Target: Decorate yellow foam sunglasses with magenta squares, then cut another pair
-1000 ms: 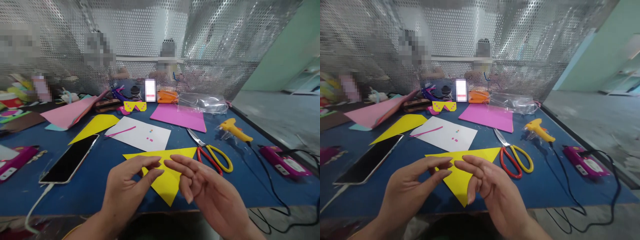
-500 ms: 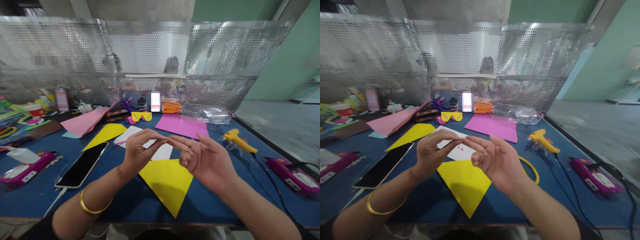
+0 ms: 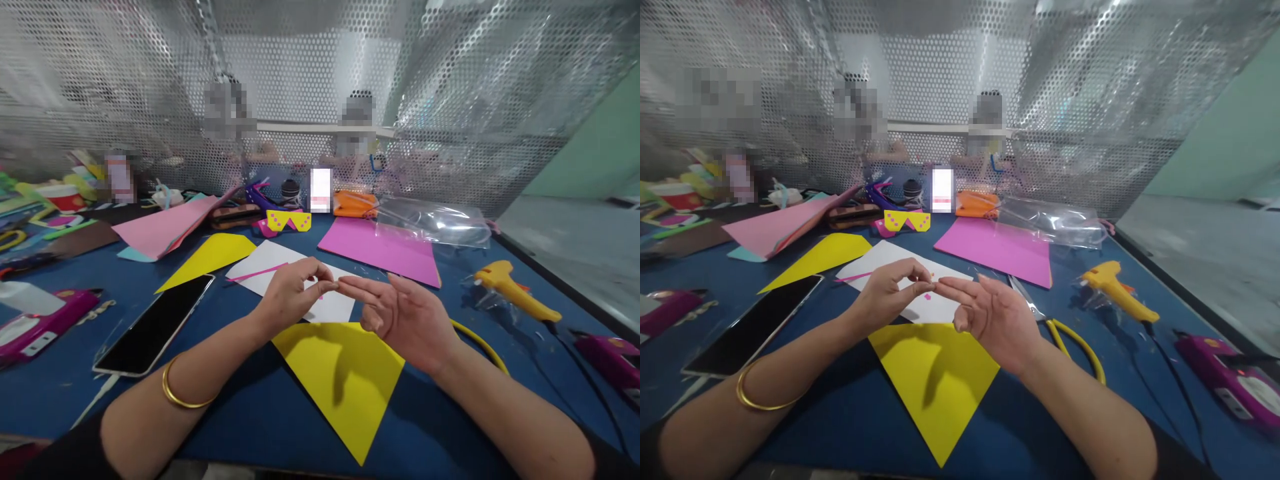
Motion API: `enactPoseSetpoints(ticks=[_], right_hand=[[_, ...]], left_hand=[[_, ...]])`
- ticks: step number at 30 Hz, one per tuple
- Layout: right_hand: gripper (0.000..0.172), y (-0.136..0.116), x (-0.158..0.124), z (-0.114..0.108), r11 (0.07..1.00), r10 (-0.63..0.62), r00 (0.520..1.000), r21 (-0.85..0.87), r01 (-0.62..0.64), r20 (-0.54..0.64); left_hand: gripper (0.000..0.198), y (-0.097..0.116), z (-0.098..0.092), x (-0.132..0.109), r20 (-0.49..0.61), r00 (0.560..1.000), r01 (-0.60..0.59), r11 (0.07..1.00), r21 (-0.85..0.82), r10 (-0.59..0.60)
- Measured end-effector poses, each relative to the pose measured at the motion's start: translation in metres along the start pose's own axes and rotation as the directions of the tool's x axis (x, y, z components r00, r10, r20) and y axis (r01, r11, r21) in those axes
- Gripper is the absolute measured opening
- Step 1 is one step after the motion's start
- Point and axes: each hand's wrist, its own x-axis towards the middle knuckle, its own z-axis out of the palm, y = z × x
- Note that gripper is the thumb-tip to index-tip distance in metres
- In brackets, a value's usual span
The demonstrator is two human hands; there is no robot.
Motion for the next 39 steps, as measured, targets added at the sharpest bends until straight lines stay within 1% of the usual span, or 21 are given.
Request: enactPoseSetpoints(ticks=[5,9,11,12,14,16,17,21,24,29,32,35,39], right_hand=[[0.047,-0.001,0.0,0.002,0.999,0.008,1.0,0.053,-0.008,-0.008],[0.047,-0.003,0.0,0.002,0.994,-0.044,0.997,0.094,0.049,-0.058],[0.047,-0.005,0.001,0.001,0.993,-0.07,0.993,0.089,0.079,-0.09],[0.046,-0.005,0.001,0.001,0.994,-0.078,0.992,0.074,0.085,-0.099],[0.045,-0.005,0.001,0.0,0.996,-0.079,0.992,0.033,0.083,-0.098],[0.045,-0.003,0.001,0.0,0.998,-0.068,0.995,0.005,0.068,-0.075],[0.045,-0.002,0.001,0.001,0.998,-0.06,0.996,-0.002,0.06,-0.062],[0.043,0.003,0.0,0.004,0.999,-0.048,0.999,-0.028,0.047,-0.015],[0.041,0.005,-0.001,0.005,0.997,-0.059,0.998,-0.056,0.059,-0.007],[0.041,0.003,-0.001,0.005,0.996,-0.068,0.997,-0.063,0.065,-0.046],[0.038,0.003,-0.002,0.005,0.996,-0.078,0.995,-0.049,0.075,-0.063],[0.037,0.005,-0.004,0.007,0.996,-0.083,0.995,-0.044,0.08,-0.063],[0.039,0.007,-0.004,0.007,0.997,-0.055,0.998,-0.047,0.054,-0.027]], left_hand=[[0.014,-0.002,0.002,-0.002,0.002,1.0,0.022,1.0,-0.022,-0.022],[0.013,-0.002,0.004,-0.003,0.009,0.998,0.064,0.996,-0.056,-0.064],[0.013,-0.001,0.005,-0.003,-0.005,0.995,0.1,0.991,-0.085,-0.1],[0.016,0.0,0.006,-0.003,-0.018,0.992,0.122,0.987,-0.103,-0.124],[0.027,0.003,0.006,-0.003,-0.038,0.984,0.167,0.975,-0.144,-0.174],[0.039,0.006,0.006,-0.004,-0.03,0.976,0.208,0.96,-0.186,-0.217],[0.04,0.008,0.007,-0.005,-0.016,0.972,0.228,0.952,-0.204,-0.236],[0.031,0.013,0.009,-0.007,0.036,0.949,0.311,0.913,-0.265,-0.312],[0.028,0.014,0.009,-0.008,0.073,0.93,0.363,0.872,-0.328,-0.36],[0.021,0.015,0.007,-0.008,0.15,0.918,0.395,0.813,-0.428,-0.368],[0.019,0.016,0.006,-0.008,0.177,0.915,0.403,0.789,-0.464,-0.363],[0.025,0.017,0.007,-0.009,0.177,0.912,0.408,0.779,-0.476,-0.37],[0.029,0.018,0.008,-0.009,0.144,0.916,0.399,0.802,-0.446,-0.375]])
